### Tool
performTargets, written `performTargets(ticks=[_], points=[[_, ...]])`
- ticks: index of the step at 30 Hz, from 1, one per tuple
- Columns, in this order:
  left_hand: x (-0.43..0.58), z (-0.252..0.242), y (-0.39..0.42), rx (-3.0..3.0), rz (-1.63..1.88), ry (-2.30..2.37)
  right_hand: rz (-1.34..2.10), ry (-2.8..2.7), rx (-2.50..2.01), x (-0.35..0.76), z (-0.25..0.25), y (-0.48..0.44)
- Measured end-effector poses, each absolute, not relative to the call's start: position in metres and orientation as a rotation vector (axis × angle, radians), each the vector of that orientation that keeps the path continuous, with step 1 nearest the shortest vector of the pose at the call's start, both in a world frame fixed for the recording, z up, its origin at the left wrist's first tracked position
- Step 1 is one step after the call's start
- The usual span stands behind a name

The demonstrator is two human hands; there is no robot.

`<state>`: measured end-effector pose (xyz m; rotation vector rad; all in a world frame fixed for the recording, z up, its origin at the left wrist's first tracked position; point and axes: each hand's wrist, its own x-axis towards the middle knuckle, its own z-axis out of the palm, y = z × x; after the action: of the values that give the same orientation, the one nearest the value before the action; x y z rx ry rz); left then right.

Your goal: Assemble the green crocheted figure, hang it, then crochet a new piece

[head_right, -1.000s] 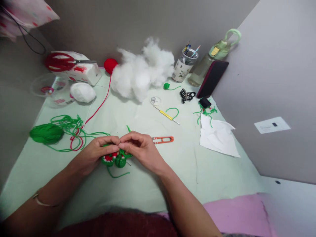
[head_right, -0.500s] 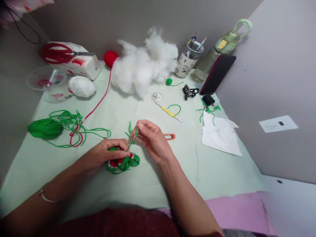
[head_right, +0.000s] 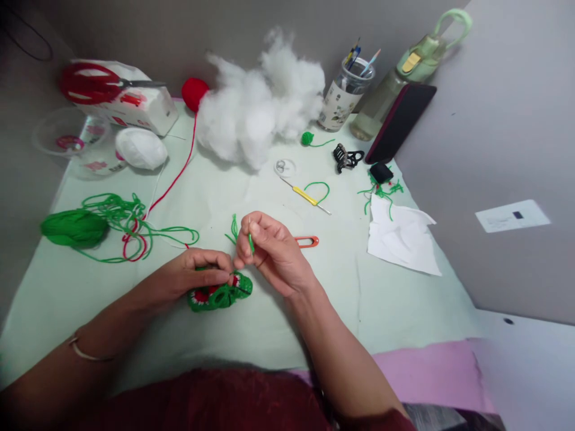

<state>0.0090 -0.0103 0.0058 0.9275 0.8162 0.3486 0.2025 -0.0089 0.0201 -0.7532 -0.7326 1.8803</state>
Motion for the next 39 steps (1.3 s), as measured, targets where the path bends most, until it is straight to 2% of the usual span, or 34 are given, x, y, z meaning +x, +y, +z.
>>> performTargets(ticks=[4,11,18,22,27,39], points=[[0.009,0.008,-0.011,1.006,0.252,0.789,1.912,-0.842,-0.766,0.203,0.024,-0.012],[0.007,0.010,-0.010,1.022,0.165,0.680,1.680,-0.761,-0.917,0.211,0.030,-0.004],[0.001,0.010,-0.008,0.920,0.346,0.546,1.622,-0.689,-0.925,0.214,0.025,0.001],[-0.001,0.006,-0.008,0.837,0.369,0.654,1.600,-0.637,-0.958,0.216,0.025,0.003],[0.004,0.001,-0.008,0.721,0.600,0.813,1.572,-0.584,-0.976,0.218,0.024,0.003],[0.003,0.004,-0.004,0.682,0.811,0.877,1.383,-0.998,-1.140,0.201,0.020,-0.010]])
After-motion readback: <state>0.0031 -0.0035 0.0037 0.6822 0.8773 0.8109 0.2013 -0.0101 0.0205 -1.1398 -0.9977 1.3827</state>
